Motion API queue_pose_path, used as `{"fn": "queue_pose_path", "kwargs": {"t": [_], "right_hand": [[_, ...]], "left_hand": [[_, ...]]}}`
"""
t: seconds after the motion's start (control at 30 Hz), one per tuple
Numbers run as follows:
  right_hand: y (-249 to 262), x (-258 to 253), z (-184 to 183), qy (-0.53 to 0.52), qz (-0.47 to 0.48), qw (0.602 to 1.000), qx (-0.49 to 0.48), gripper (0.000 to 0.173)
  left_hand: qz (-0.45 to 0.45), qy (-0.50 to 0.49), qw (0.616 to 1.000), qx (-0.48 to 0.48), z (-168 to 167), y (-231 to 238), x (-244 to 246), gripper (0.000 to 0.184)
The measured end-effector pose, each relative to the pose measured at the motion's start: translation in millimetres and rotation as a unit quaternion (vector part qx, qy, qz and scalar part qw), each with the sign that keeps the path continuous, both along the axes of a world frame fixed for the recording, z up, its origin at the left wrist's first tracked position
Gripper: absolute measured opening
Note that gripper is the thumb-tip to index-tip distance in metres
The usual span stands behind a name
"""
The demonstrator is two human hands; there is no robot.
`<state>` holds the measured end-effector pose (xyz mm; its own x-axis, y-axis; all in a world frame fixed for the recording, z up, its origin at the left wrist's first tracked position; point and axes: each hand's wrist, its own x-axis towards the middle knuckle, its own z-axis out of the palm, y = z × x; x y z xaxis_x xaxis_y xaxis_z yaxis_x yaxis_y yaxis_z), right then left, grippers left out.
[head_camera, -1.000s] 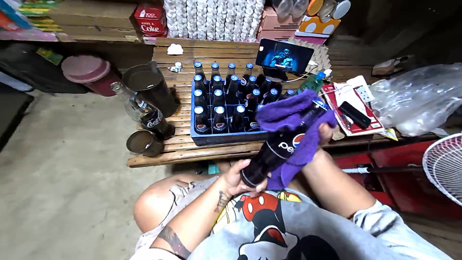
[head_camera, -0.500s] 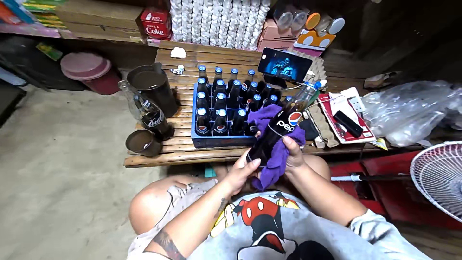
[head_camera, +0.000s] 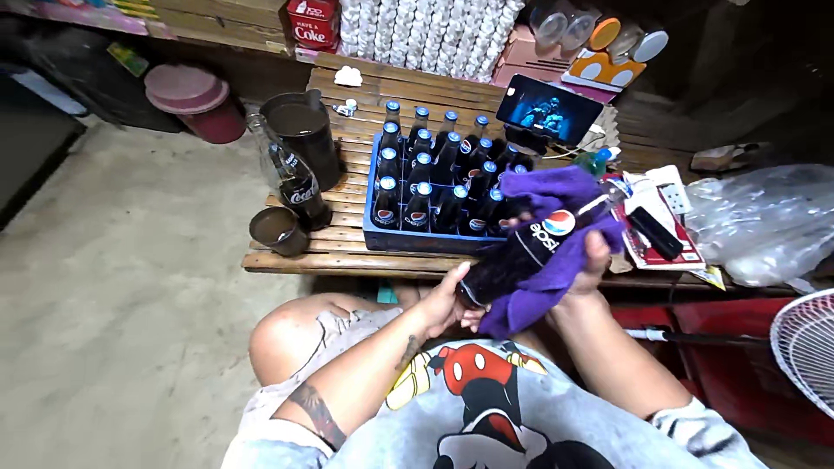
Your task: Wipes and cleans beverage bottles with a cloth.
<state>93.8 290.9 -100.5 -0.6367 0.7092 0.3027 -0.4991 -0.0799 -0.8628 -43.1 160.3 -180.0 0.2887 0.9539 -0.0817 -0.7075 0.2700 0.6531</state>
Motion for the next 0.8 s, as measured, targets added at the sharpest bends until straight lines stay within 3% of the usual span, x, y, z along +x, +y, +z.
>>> {"fn": "queue_pose_path", "kwargs": {"t": [0.07, 0.17, 0.23, 0.3, 0.4, 0.5, 0.57, 0.63, 0.7, 0.8], "right_hand": [[-20.5, -1.7, -23.0, -0.032, 0.061, 0.997, -0.041, 0.056], [-45.5, -0.1, -38.7, -0.079, 0.078, 0.99, -0.088, 0.03], [-41.4, 0.5, -39.1, -0.082, 0.069, 0.988, -0.107, 0.029], [-31.4, 3.5, -39.0, -0.088, 0.047, 0.989, -0.11, 0.034], [-19.8, 14.4, -46.4, -0.116, -0.014, 0.992, -0.049, 0.041], [-11.4, 27.9, -59.9, -0.152, -0.053, 0.983, 0.086, 0.069], [-4.1, 33.9, -69.5, -0.164, -0.055, 0.966, 0.191, 0.091], [3.8, 34.7, -77.5, -0.161, -0.034, 0.949, 0.27, 0.094], [5.2, 33.4, -84.1, -0.156, -0.009, 0.945, 0.289, 0.092], [4.5, 33.8, -93.4, -0.139, 0.021, 0.95, 0.277, 0.095]], "left_hand": [[0.017, -0.042, 0.999, 0.0, 3.4, -1.0, -0.1, 0.065], [0.063, -0.027, 0.998, 0.007, 5.9, -4.2, 0.3, 0.065], [0.072, 0.043, 0.996, 0.003, 7.7, -3.8, 0.8, 0.062], [0.092, 0.177, 0.98, 0.015, 8.3, 1.1, -2.4, 0.057], [0.229, 0.382, 0.892, 0.073, -1.1, 8.9, -10.5, 0.04], [0.41, 0.424, 0.793, 0.152, -3.6, 11.1, -9.8, 0.028], [0.446, 0.443, 0.747, 0.217, 5.4, 10.5, -6.6, 0.038], [0.424, 0.481, 0.725, 0.251, 20.1, 8.5, 2.3, 0.06], [0.39, 0.513, 0.718, 0.263, 31.8, 5.9, 14.3, 0.076], [0.383, 0.535, 0.713, 0.242, 44.4, 6.3, 21.7, 0.074]]}}
